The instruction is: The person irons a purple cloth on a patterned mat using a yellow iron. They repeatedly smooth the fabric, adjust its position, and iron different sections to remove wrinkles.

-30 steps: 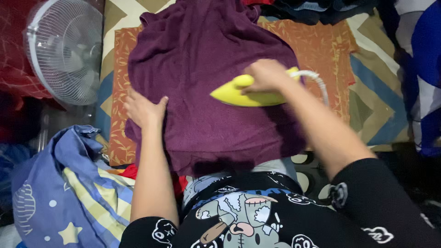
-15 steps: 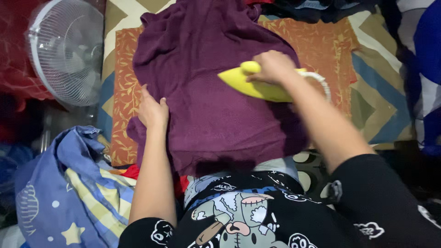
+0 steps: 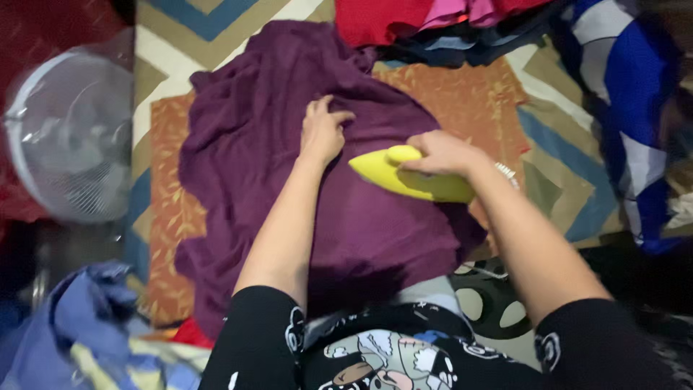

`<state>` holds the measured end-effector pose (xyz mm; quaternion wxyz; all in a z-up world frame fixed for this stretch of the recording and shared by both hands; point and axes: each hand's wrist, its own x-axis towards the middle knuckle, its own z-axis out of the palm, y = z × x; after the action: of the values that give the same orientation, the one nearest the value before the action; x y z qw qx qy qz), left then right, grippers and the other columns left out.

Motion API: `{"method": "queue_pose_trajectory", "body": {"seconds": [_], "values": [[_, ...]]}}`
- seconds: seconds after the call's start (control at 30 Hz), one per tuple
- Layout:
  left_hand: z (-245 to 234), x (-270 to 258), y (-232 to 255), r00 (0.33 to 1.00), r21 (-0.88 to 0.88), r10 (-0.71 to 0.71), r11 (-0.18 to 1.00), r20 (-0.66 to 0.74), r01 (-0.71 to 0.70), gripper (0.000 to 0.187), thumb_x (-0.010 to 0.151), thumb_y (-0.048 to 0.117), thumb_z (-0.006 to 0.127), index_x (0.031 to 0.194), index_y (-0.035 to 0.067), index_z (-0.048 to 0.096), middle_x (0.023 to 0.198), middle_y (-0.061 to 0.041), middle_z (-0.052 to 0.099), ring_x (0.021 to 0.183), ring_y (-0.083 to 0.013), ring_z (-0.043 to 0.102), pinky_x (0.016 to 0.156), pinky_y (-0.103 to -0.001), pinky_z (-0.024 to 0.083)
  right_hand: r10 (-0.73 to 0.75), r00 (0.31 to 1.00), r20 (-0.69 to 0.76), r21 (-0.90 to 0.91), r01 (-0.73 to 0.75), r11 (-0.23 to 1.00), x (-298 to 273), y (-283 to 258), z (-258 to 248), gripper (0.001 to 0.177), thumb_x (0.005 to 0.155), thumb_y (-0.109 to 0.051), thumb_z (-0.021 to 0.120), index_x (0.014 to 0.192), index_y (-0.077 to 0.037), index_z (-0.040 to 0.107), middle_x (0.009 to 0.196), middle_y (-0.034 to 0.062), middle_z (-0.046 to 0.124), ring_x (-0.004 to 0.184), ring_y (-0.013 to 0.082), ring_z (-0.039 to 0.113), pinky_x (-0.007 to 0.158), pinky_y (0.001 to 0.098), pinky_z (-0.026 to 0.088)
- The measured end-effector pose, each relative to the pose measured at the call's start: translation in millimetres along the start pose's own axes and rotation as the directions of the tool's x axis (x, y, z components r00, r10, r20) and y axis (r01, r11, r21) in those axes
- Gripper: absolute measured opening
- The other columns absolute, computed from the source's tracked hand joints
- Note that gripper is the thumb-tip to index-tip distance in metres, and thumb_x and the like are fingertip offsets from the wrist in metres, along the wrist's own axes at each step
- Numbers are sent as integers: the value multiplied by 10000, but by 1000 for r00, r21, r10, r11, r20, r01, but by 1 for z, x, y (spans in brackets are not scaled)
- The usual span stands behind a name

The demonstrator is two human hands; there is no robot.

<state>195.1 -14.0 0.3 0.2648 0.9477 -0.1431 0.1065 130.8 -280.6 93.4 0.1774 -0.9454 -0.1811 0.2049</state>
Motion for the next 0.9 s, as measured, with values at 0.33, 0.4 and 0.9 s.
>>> {"method": "queue_pose_trajectory", "body": {"seconds": [0.33,0.4,0.9], "values": [[40,72,16,996,65,-36,997,87,31,913,704,2,695,1553,126,383,1608,-47,395,1402,-346,376,1173,-511,299,248,923,-294,-104,-289,952,5,-30,13,478,910,-470,668,1052,-14,641,923,254,726,894,445,710,815,553,546],[33,76,20,997,169,-82,982,-5,81,861,678,27,731,1471,220,458,1577,-100,370,1378,-388,381,1100,-526,353,236,927,-290,-94,-273,957,6,-32,10,472,903,-463,674,1057,-18,639,925,246,727,891,443,709,804,554,547],[32,94,36,958,35,-62,997,-281,75,633,826,-46,632,1431,96,512,1467,-165,492,1376,-388,481,1131,-491,423,375,824,-424,-19,-422,906,37,-10,17,471,910,-455,688,1052,-6,666,953,256,737,891,439,721,793,554,564]]}}
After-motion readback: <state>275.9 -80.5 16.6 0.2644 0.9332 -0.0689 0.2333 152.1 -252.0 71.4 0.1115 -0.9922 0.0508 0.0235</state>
